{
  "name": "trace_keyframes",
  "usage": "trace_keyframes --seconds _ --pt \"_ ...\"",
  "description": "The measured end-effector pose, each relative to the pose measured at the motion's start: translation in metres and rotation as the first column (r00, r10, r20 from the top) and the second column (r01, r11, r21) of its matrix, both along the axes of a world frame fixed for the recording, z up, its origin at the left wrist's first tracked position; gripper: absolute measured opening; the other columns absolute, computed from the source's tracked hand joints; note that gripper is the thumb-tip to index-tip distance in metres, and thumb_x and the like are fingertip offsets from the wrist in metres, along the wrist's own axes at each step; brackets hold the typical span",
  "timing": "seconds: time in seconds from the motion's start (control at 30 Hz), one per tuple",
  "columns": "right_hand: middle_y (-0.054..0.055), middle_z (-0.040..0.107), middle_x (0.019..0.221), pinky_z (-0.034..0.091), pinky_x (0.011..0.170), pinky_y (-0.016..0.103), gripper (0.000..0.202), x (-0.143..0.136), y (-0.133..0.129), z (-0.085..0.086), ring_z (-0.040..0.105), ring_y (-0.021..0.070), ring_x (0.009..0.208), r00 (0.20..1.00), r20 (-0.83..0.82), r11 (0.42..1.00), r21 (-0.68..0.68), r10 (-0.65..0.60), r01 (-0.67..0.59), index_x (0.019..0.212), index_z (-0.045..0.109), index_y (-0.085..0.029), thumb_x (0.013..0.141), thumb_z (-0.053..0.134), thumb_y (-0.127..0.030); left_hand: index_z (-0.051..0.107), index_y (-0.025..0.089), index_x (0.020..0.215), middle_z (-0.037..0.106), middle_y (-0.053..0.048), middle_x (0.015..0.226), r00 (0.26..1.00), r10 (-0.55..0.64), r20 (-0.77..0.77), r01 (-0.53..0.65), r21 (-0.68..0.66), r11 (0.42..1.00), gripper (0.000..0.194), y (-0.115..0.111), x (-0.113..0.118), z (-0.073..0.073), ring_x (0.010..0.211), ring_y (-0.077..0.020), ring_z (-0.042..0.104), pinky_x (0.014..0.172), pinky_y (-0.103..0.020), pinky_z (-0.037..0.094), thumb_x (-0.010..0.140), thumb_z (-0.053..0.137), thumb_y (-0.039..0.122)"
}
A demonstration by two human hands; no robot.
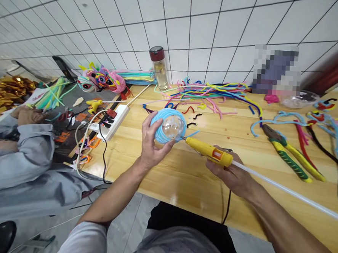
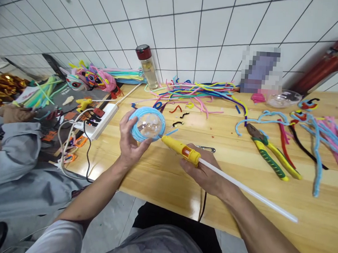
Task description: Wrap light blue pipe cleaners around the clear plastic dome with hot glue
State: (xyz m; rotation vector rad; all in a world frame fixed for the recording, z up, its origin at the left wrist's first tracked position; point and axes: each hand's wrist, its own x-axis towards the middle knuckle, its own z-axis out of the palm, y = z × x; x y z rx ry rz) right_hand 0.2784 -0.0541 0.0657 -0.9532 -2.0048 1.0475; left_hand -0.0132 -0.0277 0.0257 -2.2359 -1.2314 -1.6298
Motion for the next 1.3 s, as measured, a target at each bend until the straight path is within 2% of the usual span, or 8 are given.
trace_keyframes --seconds 0.23,0.5,0.67,0.83,1.07,1.3 --pt "-0.001 0.06 0.075 0.043 0.063 0.031 0.03 0.0 -0.001 -0.003 0.057 0.0161 0.065 0.999 0.032 1.0 -0.013 0.015 -0.014 0.079 0.057 -0.023 0.1 0.058 -0.044 0.041 0.036 0.16 0.044 -0.013 0.166 1.0 -0.012 0.011 0.012 -0.03 0.999 0.074 0.0 -0.001 -0.003 0.158 -0.0361 0.044 0.126 -0.062 0.043 0.096 0.073 0.054" --pt "0.0 0.061 0.074 0.043 0.062 0.031 0.028 -0.001 -0.003 -0.004 0.057 0.0161 0.063 0.999 0.041 0.999 0.043 -0.013 0.011 0.079 0.057 -0.023 0.101 0.056 -0.041 0.043 0.034 0.16 0.047 -0.013 0.164 0.998 -0.038 0.047 0.04 -0.042 0.998 0.074 0.001 0.0 -0.003 0.156 -0.0342 0.046 0.128 -0.059 0.042 0.096 0.075 0.052" --pt "0.002 0.064 0.079 0.045 0.063 0.032 0.027 -0.003 -0.005 -0.003 0.06 0.018 0.067 0.997 0.073 0.999 0.043 -0.011 0.008 0.08 0.055 -0.024 0.1 0.054 -0.041 0.044 0.034 0.16 0.049 -0.014 0.163 0.997 -0.032 0.068 0.036 -0.062 0.997 0.073 0.002 0.001 -0.004 0.154 -0.0346 0.049 0.126 -0.059 0.044 0.097 0.072 0.057" --pt "-0.002 0.057 0.075 0.043 0.061 0.031 0.019 -0.006 -0.007 -0.001 0.054 0.0159 0.062 0.998 0.054 0.997 0.073 -0.027 0.023 0.083 0.053 -0.025 0.099 0.055 -0.034 0.044 0.033 0.159 0.05 -0.014 0.162 0.995 -0.037 0.092 0.044 -0.078 0.996 0.072 0.002 0.003 -0.005 0.153 -0.0348 0.05 0.125 -0.059 0.044 0.097 0.071 0.058" --pt "-0.001 0.057 0.081 0.044 0.064 0.028 0.013 -0.011 -0.005 0.004 0.058 0.0168 0.075 1.0 -0.007 0.976 0.217 -0.011 0.012 0.089 0.053 -0.026 0.101 0.057 -0.023 0.045 0.034 0.159 0.052 -0.013 0.161 0.991 -0.055 0.122 0.065 -0.075 0.995 0.072 0.001 0.005 -0.004 0.154 -0.0341 0.049 0.126 -0.059 0.044 0.097 0.071 0.058" --pt "-0.002 0.053 0.078 0.043 0.065 0.029 0.019 -0.009 -0.007 0.001 0.057 0.017 0.075 0.999 0.024 0.979 0.202 -0.025 0.02 0.085 0.048 -0.026 0.101 0.056 -0.023 0.045 0.035 0.159 0.052 -0.013 0.161 0.99 -0.054 0.128 0.065 -0.085 0.994 0.072 0.001 0.003 -0.005 0.153 -0.0343 0.05 0.126 -0.059 0.044 0.096 0.071 0.059"
